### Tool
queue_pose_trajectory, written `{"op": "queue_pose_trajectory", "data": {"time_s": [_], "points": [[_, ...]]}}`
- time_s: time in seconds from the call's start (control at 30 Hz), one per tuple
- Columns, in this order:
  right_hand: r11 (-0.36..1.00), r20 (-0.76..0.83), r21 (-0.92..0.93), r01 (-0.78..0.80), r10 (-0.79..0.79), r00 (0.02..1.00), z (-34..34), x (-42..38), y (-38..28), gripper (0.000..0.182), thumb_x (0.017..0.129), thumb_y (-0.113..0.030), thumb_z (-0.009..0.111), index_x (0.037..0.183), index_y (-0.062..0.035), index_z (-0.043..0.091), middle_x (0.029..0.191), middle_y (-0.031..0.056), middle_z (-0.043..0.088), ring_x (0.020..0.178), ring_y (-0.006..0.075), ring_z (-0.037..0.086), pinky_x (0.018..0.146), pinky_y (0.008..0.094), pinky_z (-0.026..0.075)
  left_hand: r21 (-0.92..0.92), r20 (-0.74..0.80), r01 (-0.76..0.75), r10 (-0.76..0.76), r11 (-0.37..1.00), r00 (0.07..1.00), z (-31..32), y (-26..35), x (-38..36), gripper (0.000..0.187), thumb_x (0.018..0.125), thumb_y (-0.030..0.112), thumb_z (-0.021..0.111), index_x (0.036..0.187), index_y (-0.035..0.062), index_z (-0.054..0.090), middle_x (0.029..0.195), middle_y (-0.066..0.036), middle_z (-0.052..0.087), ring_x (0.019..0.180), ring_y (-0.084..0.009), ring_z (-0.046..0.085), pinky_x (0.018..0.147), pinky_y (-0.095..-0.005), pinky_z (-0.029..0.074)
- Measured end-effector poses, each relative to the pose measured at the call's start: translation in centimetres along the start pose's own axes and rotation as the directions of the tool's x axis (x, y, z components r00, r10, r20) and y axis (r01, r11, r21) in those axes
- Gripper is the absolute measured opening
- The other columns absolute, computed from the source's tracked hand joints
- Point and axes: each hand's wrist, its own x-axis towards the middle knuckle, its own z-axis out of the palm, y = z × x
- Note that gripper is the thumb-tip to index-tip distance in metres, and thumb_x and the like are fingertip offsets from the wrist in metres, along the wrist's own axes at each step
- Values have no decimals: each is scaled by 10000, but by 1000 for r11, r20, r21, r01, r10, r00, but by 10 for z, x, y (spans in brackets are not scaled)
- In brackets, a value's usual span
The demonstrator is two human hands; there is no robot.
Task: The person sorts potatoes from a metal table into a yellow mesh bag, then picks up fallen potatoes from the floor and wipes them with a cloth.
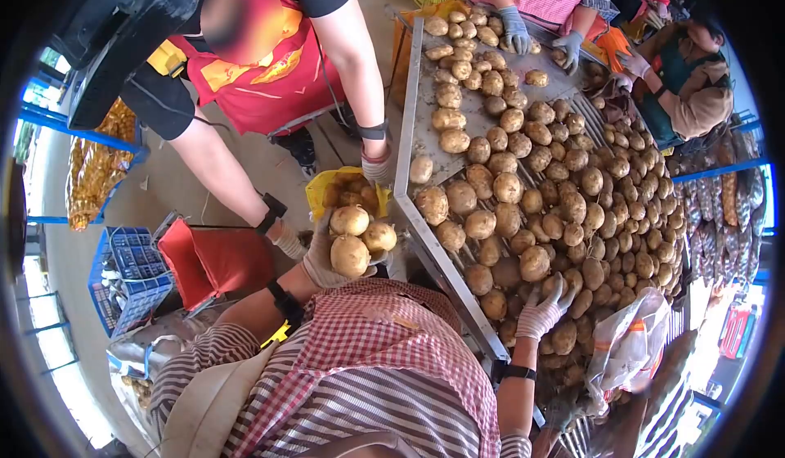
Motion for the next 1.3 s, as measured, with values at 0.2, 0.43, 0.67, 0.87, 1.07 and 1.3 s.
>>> {"op": "queue_pose_trajectory", "data": {"time_s": [0.2,0.43,0.67,0.87,1.07,1.3], "points": [[1000,-15,-16,23,-23,1000,3,-1,3,512,923,-185,716,1408,-140,561,1546,271,344,1413,452,385,1130,516,397,21,-230,-201,200,979,952,-13,36,-16,839,866,780,523,1386,121,521,1269,-161,618,1066,-368,660,893,-551,567],[972,93,-218,-87,110,990,-22,-1,-33,526,877,-160,743,1371,-100,572,1582,197,348,1403,420,398,1117,490,408,526,-654,-41,435,849,619,-89,101,25,665,938,598,550,1345,72,548,1131,-102,683,976,-311,685,844,-483,563],[863,197,384,328,-423,884,-23,5,-59,276,829,-59,658,1102,-42,696,1330,189,615,1200,385,574,1040,479,459,847,-460,-80,799,526,388,-146,37,-20,608,984,417,601,1495,134,434,1380,-80,584,1133,-259,640,983,-452,521],[689,217,396,606,-712,668,29,18,-149,696,865,-208,676,1492,-42,422,1482,187,489,1332,399,461,1124,523,365,926,-351,232,904,298,242,-178,-99,-99,457,990,316,611,1368,61,574,1164,-86,681,1098,-191,629,919,-376,526],[653,461,132,746,-707,536,73,-21,-149,762,862,-280,733,1524,-102,401,1621,150,290,1436,418,317,1164,564,299,734,-659,416,709,536,250,-196,-204,-157,445,946,326,639,1282,33,631,1106,-95,691,1038,-194,642,891,-343,524],[555,270,329,764,-831,487,75,-22,-147,700,842,-211,746,1465,-90,450,1537,154,403,1377,408,391,1131,529,350,524,-629,546,729,653,-269,-319,-210,-249,687,813,437,745,1373,73,584,1382,-255,573,1251,-407,572,1063,-453,464]]}}
